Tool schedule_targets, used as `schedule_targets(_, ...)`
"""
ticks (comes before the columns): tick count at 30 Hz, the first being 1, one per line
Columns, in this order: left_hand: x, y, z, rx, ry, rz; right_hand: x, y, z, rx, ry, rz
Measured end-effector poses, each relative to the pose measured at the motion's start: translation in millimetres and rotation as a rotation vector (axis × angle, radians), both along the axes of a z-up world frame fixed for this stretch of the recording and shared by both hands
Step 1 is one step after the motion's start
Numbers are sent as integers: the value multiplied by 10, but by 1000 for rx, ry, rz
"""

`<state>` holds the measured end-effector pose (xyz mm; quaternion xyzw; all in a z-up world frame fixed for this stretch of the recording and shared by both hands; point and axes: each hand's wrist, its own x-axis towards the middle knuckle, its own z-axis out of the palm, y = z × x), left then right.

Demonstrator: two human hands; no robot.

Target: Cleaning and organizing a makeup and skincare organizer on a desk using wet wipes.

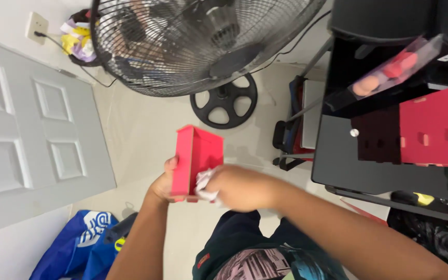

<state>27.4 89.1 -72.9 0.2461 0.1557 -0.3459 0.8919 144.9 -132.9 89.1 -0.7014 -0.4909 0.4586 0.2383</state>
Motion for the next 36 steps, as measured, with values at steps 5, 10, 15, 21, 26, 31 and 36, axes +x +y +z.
schedule_targets(5,44,-40,-150,102,-36,137,-96,99,83,360,-143,-103)
schedule_targets(10,175,-6,170,154,9,124,-79,272,-105,394,-419,-297)
schedule_targets(15,213,34,407,-73,-245,-58,39,243,251,192,-657,-74)
schedule_targets(21,238,-43,39,167,-122,-59,-59,181,-121,109,73,-61)
schedule_targets(26,283,-90,545,186,-107,-148,78,-160,-663,148,1096,-664)
schedule_targets(31,166,43,406,147,-161,-39,234,-304,-300,250,1246,-1038)
schedule_targets(36,280,-165,746,80,-190,-13,-253,60,128,88,-70,-618)
